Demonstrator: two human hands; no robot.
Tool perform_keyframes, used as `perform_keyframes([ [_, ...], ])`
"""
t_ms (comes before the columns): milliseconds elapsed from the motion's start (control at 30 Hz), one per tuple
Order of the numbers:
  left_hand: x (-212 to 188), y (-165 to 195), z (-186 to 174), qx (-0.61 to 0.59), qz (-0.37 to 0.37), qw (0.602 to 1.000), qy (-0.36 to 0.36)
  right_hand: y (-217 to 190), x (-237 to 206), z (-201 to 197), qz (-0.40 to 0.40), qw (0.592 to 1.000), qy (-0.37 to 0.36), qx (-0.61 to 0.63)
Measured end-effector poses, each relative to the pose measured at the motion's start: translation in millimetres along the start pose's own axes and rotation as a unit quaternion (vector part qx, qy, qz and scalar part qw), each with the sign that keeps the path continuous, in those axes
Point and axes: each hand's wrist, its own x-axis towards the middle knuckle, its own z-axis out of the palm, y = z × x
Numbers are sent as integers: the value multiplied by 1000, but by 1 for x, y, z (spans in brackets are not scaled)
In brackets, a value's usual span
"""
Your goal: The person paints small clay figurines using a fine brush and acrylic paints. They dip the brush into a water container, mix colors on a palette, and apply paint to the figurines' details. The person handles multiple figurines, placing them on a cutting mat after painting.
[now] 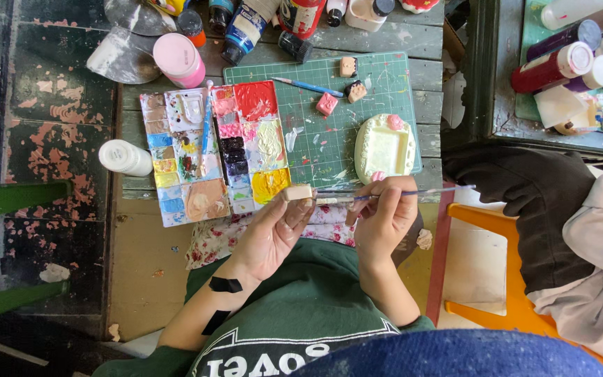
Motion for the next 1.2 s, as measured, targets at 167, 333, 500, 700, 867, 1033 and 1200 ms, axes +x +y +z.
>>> perform_keyframes([
  [167,-8,5,12,-28,-50,998,2,-2,-8,-2,-6,999,13,-43],
  [333,-12,2,14,-19,-55,998,-32,1,-19,-4,-23,999,-26,-18],
  [500,-14,-4,10,-24,-80,996,-27,3,-33,2,-72,990,-91,-77],
  [700,-14,-2,15,-14,-82,996,-32,4,-25,8,-84,989,-27,-119],
  [867,-14,-2,26,-3,-89,995,-33,0,-23,4,-41,997,-7,-68],
  [1033,-17,-3,31,13,-88,995,-36,3,-24,6,-34,995,-30,-86],
  [1200,-12,-5,31,-13,-69,996,-54,4,-18,2,-29,998,-22,-58],
])
